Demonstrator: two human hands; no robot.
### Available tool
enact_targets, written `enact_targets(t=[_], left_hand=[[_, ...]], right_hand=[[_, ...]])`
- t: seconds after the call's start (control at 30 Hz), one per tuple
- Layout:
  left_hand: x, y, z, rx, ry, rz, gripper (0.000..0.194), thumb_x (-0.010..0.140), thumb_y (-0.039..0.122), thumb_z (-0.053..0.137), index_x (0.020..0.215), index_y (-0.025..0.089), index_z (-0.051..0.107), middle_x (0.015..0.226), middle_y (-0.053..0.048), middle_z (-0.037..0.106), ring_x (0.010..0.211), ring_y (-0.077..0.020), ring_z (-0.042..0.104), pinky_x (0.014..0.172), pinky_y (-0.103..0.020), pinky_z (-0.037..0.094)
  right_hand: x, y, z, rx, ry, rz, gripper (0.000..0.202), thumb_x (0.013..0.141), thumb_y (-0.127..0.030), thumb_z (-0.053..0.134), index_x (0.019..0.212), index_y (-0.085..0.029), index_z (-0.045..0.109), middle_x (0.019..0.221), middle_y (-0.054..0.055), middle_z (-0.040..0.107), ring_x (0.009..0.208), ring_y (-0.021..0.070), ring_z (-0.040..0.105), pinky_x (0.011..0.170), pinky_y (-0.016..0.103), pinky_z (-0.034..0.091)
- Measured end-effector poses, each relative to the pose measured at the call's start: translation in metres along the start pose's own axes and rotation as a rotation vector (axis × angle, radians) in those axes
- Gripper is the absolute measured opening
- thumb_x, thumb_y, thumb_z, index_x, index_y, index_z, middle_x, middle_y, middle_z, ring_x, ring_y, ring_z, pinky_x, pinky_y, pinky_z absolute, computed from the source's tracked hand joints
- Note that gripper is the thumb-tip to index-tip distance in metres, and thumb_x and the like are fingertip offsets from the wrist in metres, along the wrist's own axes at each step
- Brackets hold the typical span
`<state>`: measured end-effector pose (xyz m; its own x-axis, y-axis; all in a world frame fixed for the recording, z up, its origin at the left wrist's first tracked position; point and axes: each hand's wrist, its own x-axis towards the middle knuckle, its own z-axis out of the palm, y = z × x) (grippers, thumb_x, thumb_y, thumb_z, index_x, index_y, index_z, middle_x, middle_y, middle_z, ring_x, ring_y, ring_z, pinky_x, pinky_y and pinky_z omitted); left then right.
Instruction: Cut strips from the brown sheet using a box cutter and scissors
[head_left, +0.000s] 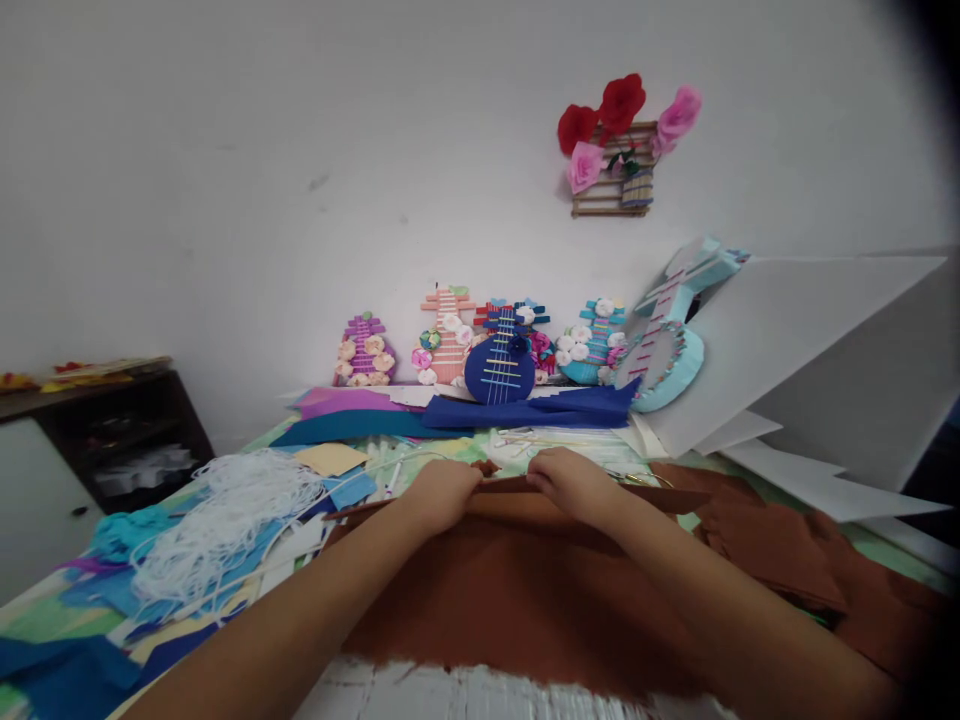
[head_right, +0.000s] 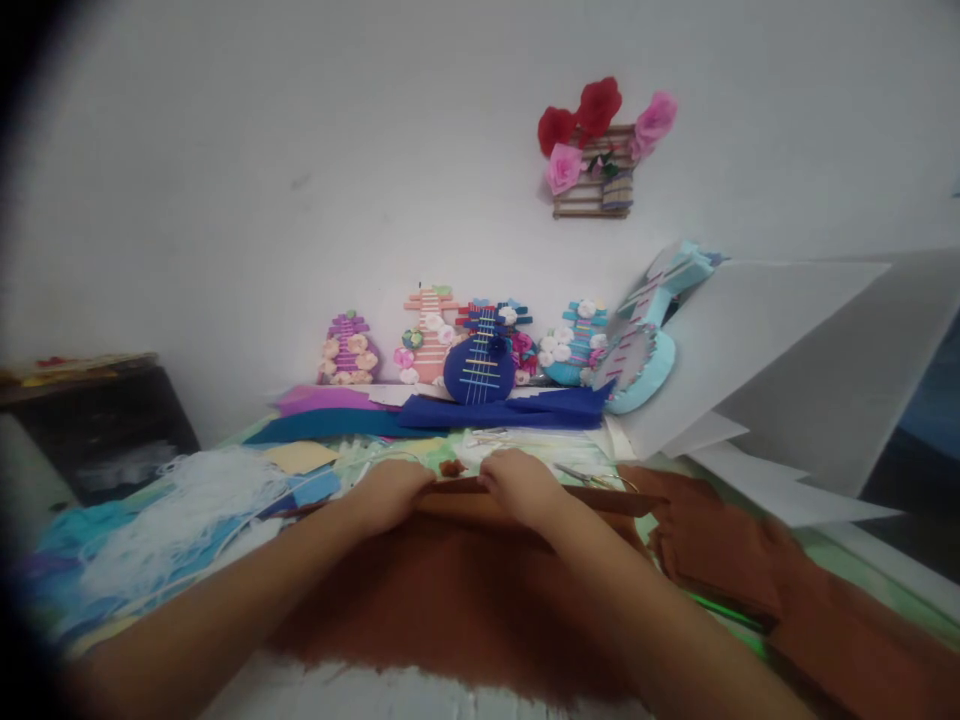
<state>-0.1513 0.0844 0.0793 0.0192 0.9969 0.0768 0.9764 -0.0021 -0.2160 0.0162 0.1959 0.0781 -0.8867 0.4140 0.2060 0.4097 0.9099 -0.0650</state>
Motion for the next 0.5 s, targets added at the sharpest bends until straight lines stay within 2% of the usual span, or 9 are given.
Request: enact_targets(t=[0.13,0.23,0.37,0.5], left_hand=[[-0.013,-0.018,-0.03,0.05,0.054,-0.04,0.016,0.072,0.014,0.047,0.08,0.022,0.059,0.08,-0.004,0.062,0.076,-0.0221,0.057,0.063,-0.028,0.039],[-0.02,-0.029,-0.042,0.069,0.077,-0.066,0.019,0.074,0.016,0.045,0.086,0.024,0.059,0.084,-0.002,0.062,0.08,-0.02,0.056,0.064,-0.026,0.038],[-0.029,-0.037,-0.052,0.109,0.089,-0.134,0.013,0.073,0.017,0.047,0.074,0.022,0.059,0.075,-0.002,0.061,0.072,-0.0193,0.056,0.059,-0.025,0.037],[-0.046,-0.043,-0.077,0.145,0.175,-0.221,0.019,0.075,0.014,0.041,0.079,0.023,0.058,0.08,-0.001,0.061,0.075,-0.0189,0.055,0.06,-0.025,0.035]], right_hand=[[-0.007,0.016,-0.012,-0.051,-0.065,-0.048,0.022,0.074,-0.033,0.052,0.087,-0.019,0.063,0.089,0.007,0.063,0.082,0.0205,0.054,0.065,0.025,0.035],[-0.013,0.029,-0.016,-0.142,-0.11,0.026,0.021,0.076,-0.027,0.046,0.082,-0.019,0.065,0.083,0.008,0.064,0.076,0.0205,0.056,0.06,0.025,0.034],[-0.02,0.042,-0.042,-0.167,-0.031,0.064,0.024,0.078,-0.03,0.043,0.082,-0.02,0.064,0.083,0.007,0.065,0.076,0.0195,0.056,0.059,0.025,0.033],[-0.035,0.047,-0.072,-0.172,0.03,0.079,0.021,0.077,-0.031,0.046,0.077,-0.021,0.064,0.079,0.004,0.064,0.072,0.0179,0.055,0.059,0.025,0.034]])
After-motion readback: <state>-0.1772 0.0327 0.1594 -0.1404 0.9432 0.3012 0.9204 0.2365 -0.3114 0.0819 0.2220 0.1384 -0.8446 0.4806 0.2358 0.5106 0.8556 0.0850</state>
